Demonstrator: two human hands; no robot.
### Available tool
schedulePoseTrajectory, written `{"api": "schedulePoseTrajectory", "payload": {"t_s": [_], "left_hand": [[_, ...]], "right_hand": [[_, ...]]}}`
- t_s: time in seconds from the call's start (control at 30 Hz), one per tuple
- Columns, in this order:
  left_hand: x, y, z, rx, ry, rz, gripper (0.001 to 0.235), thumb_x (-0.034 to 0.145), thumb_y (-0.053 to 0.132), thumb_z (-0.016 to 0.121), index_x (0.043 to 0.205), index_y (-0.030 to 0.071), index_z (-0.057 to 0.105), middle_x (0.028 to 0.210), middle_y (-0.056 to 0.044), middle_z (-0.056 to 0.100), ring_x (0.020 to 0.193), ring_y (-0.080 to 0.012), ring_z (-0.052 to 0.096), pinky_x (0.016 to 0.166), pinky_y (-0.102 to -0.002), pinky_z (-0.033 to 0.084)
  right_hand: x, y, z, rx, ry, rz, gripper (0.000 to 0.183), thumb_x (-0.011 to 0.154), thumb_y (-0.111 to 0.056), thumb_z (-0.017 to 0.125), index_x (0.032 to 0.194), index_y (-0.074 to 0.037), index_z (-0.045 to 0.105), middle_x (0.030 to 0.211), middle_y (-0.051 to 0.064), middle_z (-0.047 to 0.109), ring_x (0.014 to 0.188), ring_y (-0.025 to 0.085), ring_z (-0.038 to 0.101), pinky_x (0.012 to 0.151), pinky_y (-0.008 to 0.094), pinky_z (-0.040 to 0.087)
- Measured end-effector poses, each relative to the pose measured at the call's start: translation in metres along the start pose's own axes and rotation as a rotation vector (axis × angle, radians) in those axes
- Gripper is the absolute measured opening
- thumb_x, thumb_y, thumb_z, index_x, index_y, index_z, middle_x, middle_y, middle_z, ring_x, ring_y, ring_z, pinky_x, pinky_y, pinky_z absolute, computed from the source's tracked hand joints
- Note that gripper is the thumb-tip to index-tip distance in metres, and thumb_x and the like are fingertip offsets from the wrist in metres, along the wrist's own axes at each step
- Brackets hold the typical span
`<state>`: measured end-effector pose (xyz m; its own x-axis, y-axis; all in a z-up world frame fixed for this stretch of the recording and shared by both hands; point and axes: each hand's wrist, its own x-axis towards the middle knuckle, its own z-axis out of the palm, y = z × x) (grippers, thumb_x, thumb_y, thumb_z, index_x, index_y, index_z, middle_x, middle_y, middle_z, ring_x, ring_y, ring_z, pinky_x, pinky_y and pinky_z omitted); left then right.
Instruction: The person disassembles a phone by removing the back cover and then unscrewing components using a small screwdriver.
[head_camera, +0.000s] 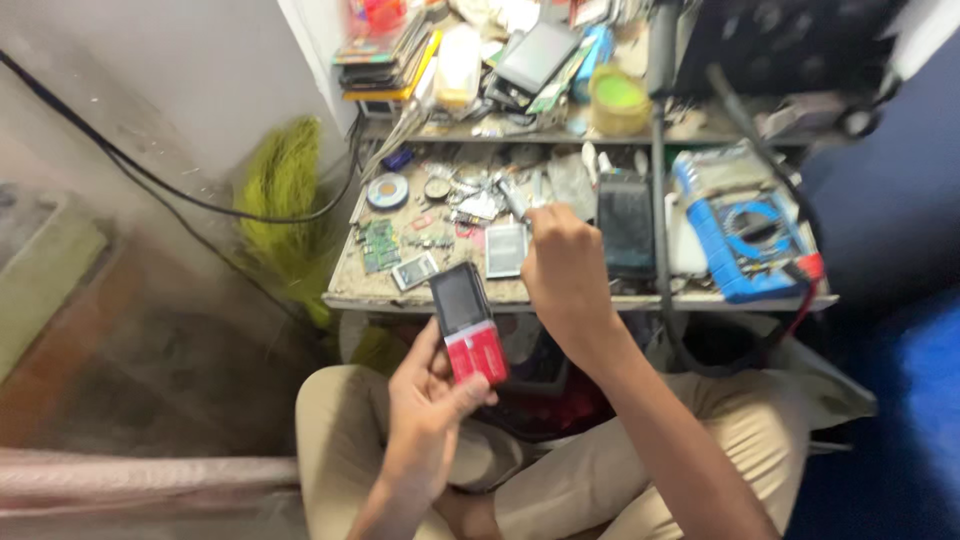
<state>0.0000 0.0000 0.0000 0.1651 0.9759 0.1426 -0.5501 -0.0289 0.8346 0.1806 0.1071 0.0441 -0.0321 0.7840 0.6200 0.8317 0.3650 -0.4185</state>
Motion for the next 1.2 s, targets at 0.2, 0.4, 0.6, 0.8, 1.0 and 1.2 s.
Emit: {"api": "schedulePoseTrajectory", "payload": {"t_s": [0.2, 0.4, 0.6, 0.8, 1.0, 1.2], "left_hand": [[0.001, 0.007, 0.013, -0.087, 0.013, -0.045, 0.083, 0.079, -0.007, 0.076, 0.154, -0.003, 0.039, 0.124, -0.013, 0.069, 0.095, -0.0165, 0.071, 0.076, -0.029, 0.061], [0.032, 0.024, 0.021, -0.055, 0.064, -0.060, 0.085, 0.078, -0.007, 0.076, 0.154, -0.004, 0.040, 0.113, -0.008, 0.071, 0.094, -0.0127, 0.071, 0.076, -0.025, 0.060], [0.082, 0.041, 0.047, 0.415, -0.037, 0.092, 0.090, 0.078, 0.001, 0.080, 0.157, 0.000, 0.037, 0.081, -0.005, 0.069, 0.061, -0.0080, 0.060, 0.052, -0.026, 0.052], [0.097, 0.056, 0.058, 0.958, -0.153, 0.436, 0.094, 0.071, 0.028, 0.094, 0.147, -0.005, 0.048, 0.056, -0.009, 0.061, 0.045, -0.0153, 0.054, 0.048, -0.032, 0.047], [0.035, -0.007, 0.032, 0.637, -0.077, 0.390, 0.069, 0.081, 0.015, 0.090, 0.142, 0.001, 0.062, 0.055, -0.005, 0.060, 0.047, -0.0108, 0.053, 0.047, -0.028, 0.044], [0.000, -0.107, -0.014, 0.743, -0.173, -0.037, 0.067, 0.080, 0.018, 0.092, 0.140, 0.006, 0.064, 0.054, -0.008, 0.062, 0.045, -0.0116, 0.057, 0.050, -0.027, 0.048]], "right_hand": [[0.007, -0.011, 0.002, -0.054, 0.050, -0.157, 0.014, 0.084, 0.007, 0.064, 0.098, 0.009, 0.067, 0.101, 0.025, 0.066, 0.095, 0.046, 0.064, 0.083, 0.052, 0.050], [0.009, -0.030, -0.010, -0.051, 0.074, -0.109, 0.016, 0.089, -0.002, 0.066, 0.102, 0.005, 0.070, 0.108, 0.022, 0.071, 0.103, 0.041, 0.068, 0.087, 0.046, 0.053], [0.000, -0.030, -0.042, 0.630, -0.143, 0.485, 0.037, 0.091, -0.016, 0.072, 0.122, 0.003, 0.064, 0.095, 0.012, 0.078, 0.083, 0.015, 0.071, 0.072, 0.030, 0.057], [0.048, 0.048, -0.097, 0.770, 0.108, 0.550, 0.004, 0.095, -0.003, 0.068, 0.095, 0.001, 0.069, 0.085, 0.006, 0.074, 0.071, 0.013, 0.071, 0.066, 0.031, 0.063], [0.194, 0.145, -0.171, 0.180, 0.331, 0.294, 0.032, 0.093, -0.010, 0.083, 0.115, -0.001, 0.063, 0.098, 0.007, 0.069, 0.075, 0.009, 0.066, 0.058, 0.028, 0.052], [0.284, 0.225, -0.169, 0.041, 0.291, 0.425, 0.024, 0.084, -0.018, 0.092, 0.091, -0.005, 0.075, 0.075, 0.009, 0.071, 0.056, 0.011, 0.064, 0.043, 0.028, 0.047]]}}
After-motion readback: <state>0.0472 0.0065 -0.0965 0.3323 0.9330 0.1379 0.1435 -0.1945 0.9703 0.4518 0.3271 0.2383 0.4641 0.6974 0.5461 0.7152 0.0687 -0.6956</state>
